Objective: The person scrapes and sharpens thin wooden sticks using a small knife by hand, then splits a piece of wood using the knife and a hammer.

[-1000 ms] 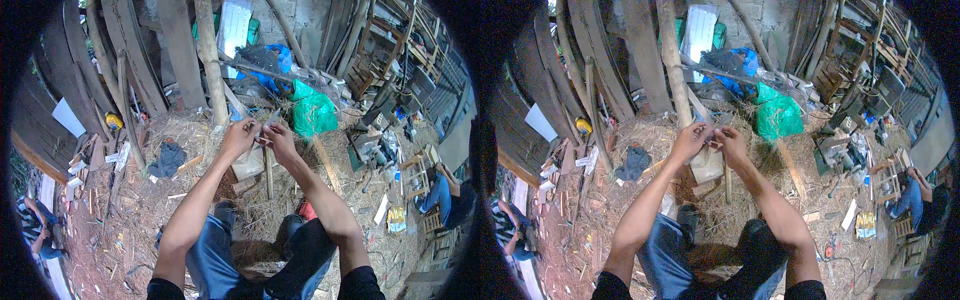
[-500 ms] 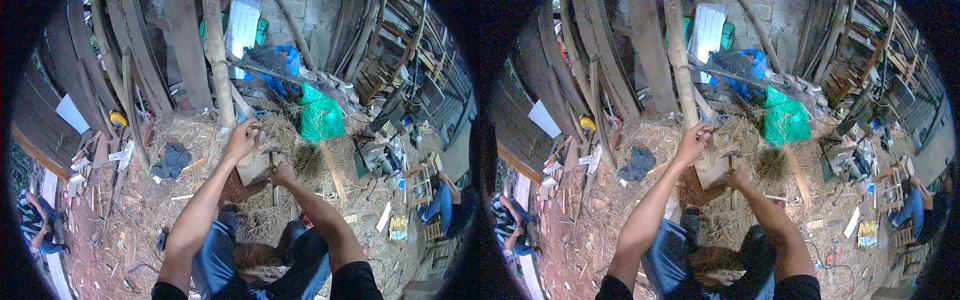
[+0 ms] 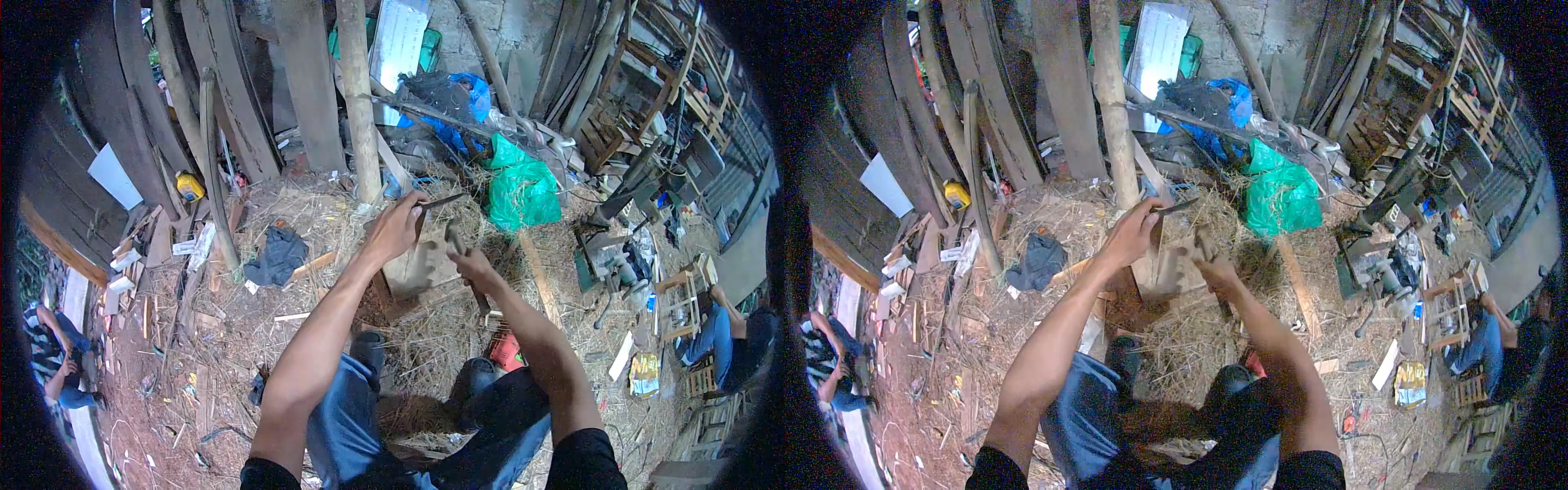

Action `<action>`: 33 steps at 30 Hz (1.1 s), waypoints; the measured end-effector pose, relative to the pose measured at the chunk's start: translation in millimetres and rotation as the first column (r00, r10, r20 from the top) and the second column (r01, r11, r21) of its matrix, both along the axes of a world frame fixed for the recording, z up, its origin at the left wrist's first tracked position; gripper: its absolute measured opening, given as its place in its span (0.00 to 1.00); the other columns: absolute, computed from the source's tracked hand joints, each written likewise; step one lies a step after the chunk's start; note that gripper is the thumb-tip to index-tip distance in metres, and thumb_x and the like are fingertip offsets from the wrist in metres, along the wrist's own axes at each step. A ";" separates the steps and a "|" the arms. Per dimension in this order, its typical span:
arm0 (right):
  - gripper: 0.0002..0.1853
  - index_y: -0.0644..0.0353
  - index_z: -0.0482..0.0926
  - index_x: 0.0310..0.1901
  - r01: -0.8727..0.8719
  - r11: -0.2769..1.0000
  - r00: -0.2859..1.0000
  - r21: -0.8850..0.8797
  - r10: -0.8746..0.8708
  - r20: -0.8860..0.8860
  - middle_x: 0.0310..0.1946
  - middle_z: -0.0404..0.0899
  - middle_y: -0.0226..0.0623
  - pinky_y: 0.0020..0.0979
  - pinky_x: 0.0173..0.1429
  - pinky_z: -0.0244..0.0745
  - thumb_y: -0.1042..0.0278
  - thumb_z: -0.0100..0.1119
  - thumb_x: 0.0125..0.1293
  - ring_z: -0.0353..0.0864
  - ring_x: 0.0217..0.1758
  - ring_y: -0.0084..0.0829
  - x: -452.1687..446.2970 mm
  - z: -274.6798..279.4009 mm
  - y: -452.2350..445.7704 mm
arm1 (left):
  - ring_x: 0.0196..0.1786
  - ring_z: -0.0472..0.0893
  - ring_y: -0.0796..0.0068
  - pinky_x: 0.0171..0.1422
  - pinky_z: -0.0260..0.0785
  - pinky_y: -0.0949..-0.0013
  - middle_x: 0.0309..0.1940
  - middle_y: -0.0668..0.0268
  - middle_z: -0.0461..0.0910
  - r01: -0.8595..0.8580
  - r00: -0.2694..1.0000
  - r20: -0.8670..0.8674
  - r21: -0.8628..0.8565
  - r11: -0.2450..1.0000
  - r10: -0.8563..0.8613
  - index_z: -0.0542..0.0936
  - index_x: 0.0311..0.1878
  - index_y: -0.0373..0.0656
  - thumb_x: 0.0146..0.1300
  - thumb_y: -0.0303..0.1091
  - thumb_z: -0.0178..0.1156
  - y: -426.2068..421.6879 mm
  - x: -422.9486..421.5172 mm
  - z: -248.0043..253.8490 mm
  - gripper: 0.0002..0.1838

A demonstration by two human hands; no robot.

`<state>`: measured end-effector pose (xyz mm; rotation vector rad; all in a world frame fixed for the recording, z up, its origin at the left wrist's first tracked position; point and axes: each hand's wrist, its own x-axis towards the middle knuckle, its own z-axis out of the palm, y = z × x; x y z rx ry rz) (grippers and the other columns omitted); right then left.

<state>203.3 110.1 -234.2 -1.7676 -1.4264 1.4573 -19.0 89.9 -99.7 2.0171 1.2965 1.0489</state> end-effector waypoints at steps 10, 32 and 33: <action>0.24 0.65 0.72 0.48 0.059 0.871 0.938 0.487 0.118 -0.325 0.39 0.77 0.33 0.27 0.50 0.70 0.62 0.69 0.55 0.75 0.42 0.24 1.0 79.7 -13.1 | 0.52 0.73 0.50 0.57 0.64 0.57 0.45 0.53 0.74 0.114 0.993 0.006 0.106 0.988 -0.115 0.70 0.48 0.42 0.66 0.26 0.45 4.1 8.5 -14.2 0.09; 0.15 0.65 0.71 0.45 0.060 0.935 0.821 0.350 0.153 -0.551 0.42 0.77 0.38 0.32 0.49 0.77 0.67 0.61 0.62 0.78 0.44 0.28 -42.3 84.9 -10.5 | 0.52 0.69 0.61 0.61 0.59 0.65 0.44 0.58 0.68 0.183 0.981 0.046 0.118 0.976 -0.190 0.72 0.49 0.41 0.64 0.24 0.47 2.9 9.0 -15.5 0.11; 0.14 0.64 0.71 0.45 0.053 0.937 0.801 0.345 0.167 -0.575 0.41 0.77 0.37 0.32 0.49 0.77 0.67 0.61 0.62 0.78 0.44 0.28 -42.1 83.3 -9.7 | 0.52 0.70 0.61 0.60 0.60 0.66 0.43 0.58 0.68 0.166 0.984 0.052 0.084 0.983 -0.171 0.72 0.49 0.41 0.64 0.24 0.47 1.7 8.7 -14.6 0.11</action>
